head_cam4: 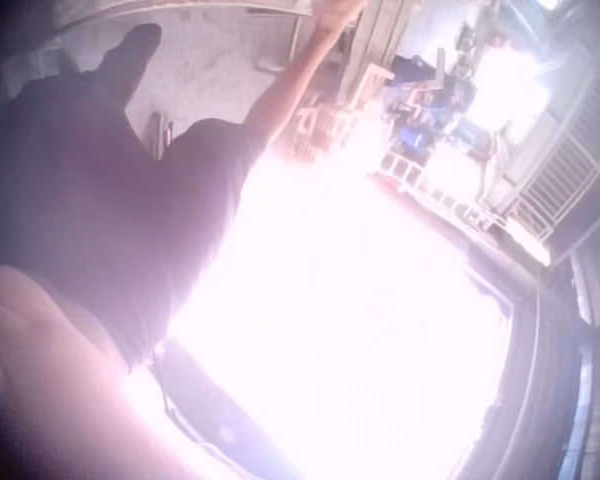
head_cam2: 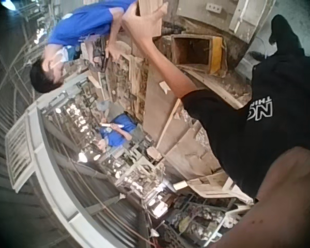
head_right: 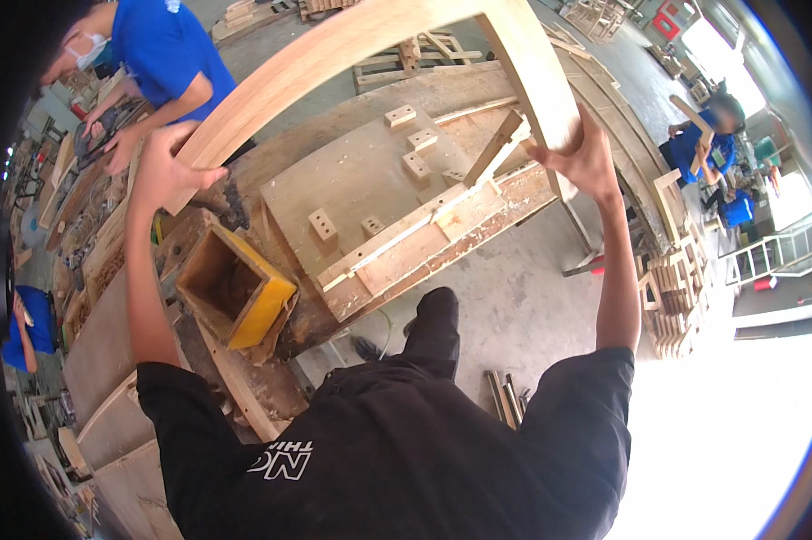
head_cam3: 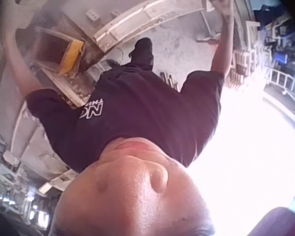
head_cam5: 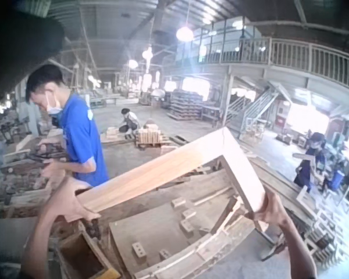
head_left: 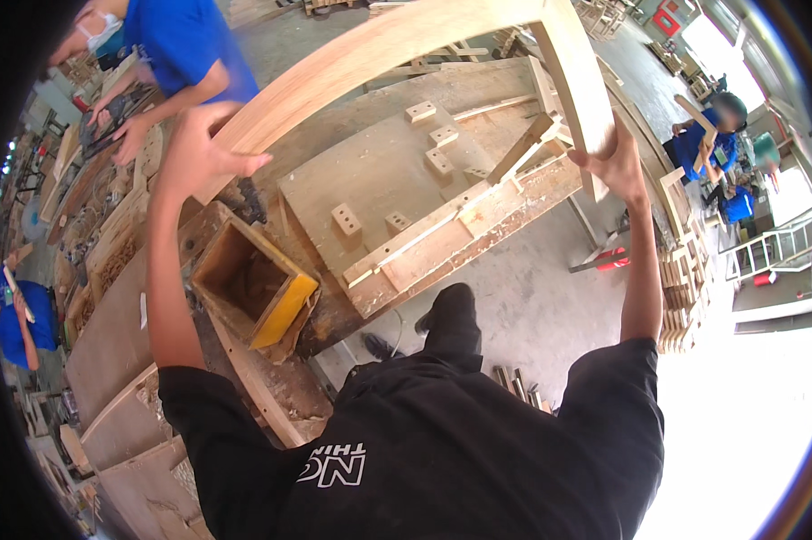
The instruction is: The person assembles wooden frames by picking up pre-cut wooden pieces and joining them at the corners. They repeatedly align and fit the pieces together by hand, then place the completed frames on the workbench. The process is repeated multiple times throughout the clip.
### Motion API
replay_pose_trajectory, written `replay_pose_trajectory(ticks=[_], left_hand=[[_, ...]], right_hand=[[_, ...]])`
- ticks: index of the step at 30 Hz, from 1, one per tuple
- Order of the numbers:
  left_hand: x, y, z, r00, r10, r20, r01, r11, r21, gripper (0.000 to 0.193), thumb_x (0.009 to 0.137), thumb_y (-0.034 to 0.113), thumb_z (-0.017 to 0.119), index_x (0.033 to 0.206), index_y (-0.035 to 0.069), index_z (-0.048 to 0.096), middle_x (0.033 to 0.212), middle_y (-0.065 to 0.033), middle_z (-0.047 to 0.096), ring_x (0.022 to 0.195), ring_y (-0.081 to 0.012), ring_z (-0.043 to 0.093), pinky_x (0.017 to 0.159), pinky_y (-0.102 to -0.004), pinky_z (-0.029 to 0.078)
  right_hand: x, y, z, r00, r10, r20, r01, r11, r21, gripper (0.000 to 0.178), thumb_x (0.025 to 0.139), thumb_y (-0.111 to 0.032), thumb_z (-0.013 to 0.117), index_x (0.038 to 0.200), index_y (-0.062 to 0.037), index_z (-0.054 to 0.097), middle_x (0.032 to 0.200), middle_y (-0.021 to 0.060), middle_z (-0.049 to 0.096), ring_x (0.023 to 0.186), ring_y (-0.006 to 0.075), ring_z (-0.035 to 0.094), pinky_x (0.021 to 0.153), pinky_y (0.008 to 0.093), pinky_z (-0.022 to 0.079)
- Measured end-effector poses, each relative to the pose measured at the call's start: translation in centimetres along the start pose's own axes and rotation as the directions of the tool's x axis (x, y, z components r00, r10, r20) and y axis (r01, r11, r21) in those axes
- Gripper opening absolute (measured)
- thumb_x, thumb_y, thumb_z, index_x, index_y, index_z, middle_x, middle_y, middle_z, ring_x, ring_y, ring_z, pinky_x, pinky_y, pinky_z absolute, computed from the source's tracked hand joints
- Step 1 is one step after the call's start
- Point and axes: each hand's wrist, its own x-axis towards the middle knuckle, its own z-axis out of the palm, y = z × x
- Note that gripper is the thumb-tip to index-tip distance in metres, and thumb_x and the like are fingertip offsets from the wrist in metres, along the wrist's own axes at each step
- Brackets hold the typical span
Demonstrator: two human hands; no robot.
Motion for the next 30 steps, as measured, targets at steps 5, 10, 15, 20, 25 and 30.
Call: replay_pose_trajectory(ticks=[5,10,15,20,25,30], left_hand=[[10.6,3.6,5.6,0.832,0.382,-0.403,-0.152,0.855,0.495,0.045,0.069,0.022,0.083,0.106,0.002,0.067,0.101,-0.012,0.07,0.09,-0.0255,0.066,0.082,-0.0349,0.05],[15.6,5.2,18.4,0.706,0.408,-0.579,-0.344,0.912,0.223,0.037,0.079,0.024,0.076,0.109,0.005,0.066,0.116,-0.0125,0.066,0.106,-0.029,0.061,0.094,-0.0416,0.044],[8.1,0.1,32.3,0.984,-0.04,-0.171,0.074,0.978,0.196,0.045,0.084,0.03,0.071,0.118,0.003,0.059,0.129,-0.0195,0.055,0.117,-0.0366,0.052,0.098,-0.0493,0.04],[0.4,-2.1,36.5,0.906,-0.406,-0.116,0.421,0.848,0.321,0.056,0.088,0.036,0.066,0.13,0.003,0.051,0.136,-0.0257,0.047,0.128,-0.0424,0.042,0.105,-0.053,0.033],[-2.5,-3.6,38.6,0.809,-0.544,-0.221,0.588,0.75,0.303,0.061,0.09,0.036,0.061,0.137,0.002,0.043,0.143,-0.0278,0.04,0.135,-0.044,0.034,0.11,-0.0536,0.027],[-3.5,-2.9,37.8,0.736,-0.622,-0.266,0.676,0.688,0.264,0.062,0.089,0.034,0.062,0.135,-0.002,0.044,0.144,-0.0291,0.037,0.137,-0.0445,0.03,0.111,-0.0533,0.025]], right_hand=[[0.0,8.5,-0.8,0.948,0.314,-0.055,-0.304,0.942,0.141,0.05,0.064,-0.027,0.076,0.099,0.0053,0.062,0.08,0.0105,0.066,0.071,0.0196,0.063,0.068,0.0337,0.051],[0.2,22.2,1.2,0.816,0.536,-0.217,-0.501,0.842,0.2,0.044,0.064,-0.031,0.076,0.087,0.0041,0.064,0.077,0.0114,0.066,0.067,0.0196,0.063,0.063,0.034,0.051],[2.2,34.6,5.1,0.47,0.841,-0.269,-0.831,0.524,0.187,0.055,0.06,-0.035,0.079,0.096,0.0058,0.069,0.086,0.0167,0.07,0.078,0.0256,0.068,0.073,0.0364,0.054],[4.5,42.3,7.4,0.406,0.872,-0.273,-0.864,0.464,0.197,0.048,0.06,-0.041,0.078,0.088,-0.0033,0.074,0.086,0.013,0.071,0.078,0.0239,0.068,0.068,0.0374,0.055],[4.5,48.7,8.3,0.329,0.925,-0.191,-0.924,0.357,0.139,0.073,0.056,-0.047,0.079,0.11,0.0004,0.068,0.114,0.0219,0.066,0.104,0.0325,0.064,0.092,0.0399,0.051],[4.7,48.7,11.1,0.447,0.891,-0.08,-0.892,0.437,-0.119,0.075,0.069,-0.056,0.073,0.12,-0.0016,0.064,0.122,0.0182,0.063,0.119,0.0305,0.056,0.101,0.0409,0.042]])
